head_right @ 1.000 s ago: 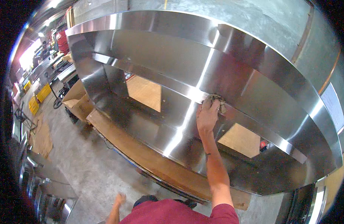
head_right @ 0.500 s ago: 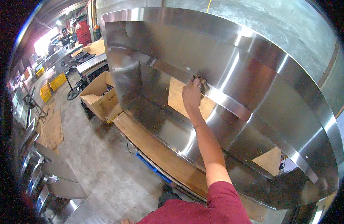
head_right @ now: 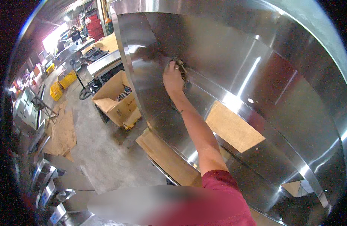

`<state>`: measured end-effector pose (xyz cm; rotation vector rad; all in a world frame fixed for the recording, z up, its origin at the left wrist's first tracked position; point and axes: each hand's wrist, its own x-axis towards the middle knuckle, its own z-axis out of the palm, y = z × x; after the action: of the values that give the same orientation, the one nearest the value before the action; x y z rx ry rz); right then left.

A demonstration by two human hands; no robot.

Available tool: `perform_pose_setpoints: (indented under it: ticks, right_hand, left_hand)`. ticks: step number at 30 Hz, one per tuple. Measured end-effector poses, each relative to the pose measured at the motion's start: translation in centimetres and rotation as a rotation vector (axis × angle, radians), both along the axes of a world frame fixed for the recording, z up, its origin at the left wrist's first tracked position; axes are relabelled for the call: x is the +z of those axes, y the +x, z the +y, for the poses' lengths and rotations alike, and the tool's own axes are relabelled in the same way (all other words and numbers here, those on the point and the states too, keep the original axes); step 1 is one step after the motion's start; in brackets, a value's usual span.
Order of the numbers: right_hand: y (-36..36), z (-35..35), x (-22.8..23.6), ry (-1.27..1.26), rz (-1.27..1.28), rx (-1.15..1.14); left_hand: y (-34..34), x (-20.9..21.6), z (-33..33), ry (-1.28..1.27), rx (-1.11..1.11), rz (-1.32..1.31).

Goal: The person wipes the interior of a stainless steel range hood with a cloth, then places small fasteners into pre-drilled holes along the edges. The hood remains on a wooden support throughout the clip.

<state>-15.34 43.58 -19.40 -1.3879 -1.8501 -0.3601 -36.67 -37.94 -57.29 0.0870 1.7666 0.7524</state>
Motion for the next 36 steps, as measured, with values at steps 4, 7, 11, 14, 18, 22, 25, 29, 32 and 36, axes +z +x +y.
perform_pose_setpoints:
  ticks: [4, 7, 11, 14, 18, 22, 25, 29, 32, 36]
  right_hand:
    - [-5.3, 3.5, 1.6, -0.237, 0.304, 0.08]
    - [-5.8, 2.2, 2.9, -0.24, 0.364, 0.07]
    - [-0.4, -3.3, 4.0, 0.12, -0.21, 0.022]
    - [6.0, -8.4, 4.5, 0.287, -0.613, -0.09]
    - [19.4, -17.4, 6.9, 0.442, -1.068, -0.4]
    - [27.8, -29.6, 8.2, 0.057, -1.229, -0.588]
    - [30.7, -34.5, 8.3, -0.228, -0.826, -0.776]
    - [29.5, -36.0, 6.8, -0.095, -0.687, -0.884]
    - [22.2, -35.2, 4.9, -0.081, -0.3, -0.849]
    - [9.6, -31.9, 8.4, 0.061, -0.403, -0.45]
  left_hand:
    - [-3.2, 2.1, 2.5, -0.042, -0.039, 0.027]
    - [-6.3, 2.5, 4.8, -0.048, -0.112, 0.034]
    - [-12.1, 1.5, 10.1, -0.05, -0.307, 0.051]
    - [-15.7, -0.6, 14.0, -0.049, -0.421, 0.078]
    - [-22.1, -1.4, 19.4, -0.02, -0.269, -0.092]
    - [-28.3, -0.2, 25.1, -0.03, -0.339, -0.1]
    - [-30.4, 0.4, 26.9, 0.059, -0.371, -0.008]
    - [-31.6, -0.1, 25.4, 0.117, -0.295, 0.003]
    - [-32.4, -1.5, 21.1, 0.079, -0.225, 0.011]
    - [-33.4, -3.5, 14.5, 0.145, -0.349, -0.181]
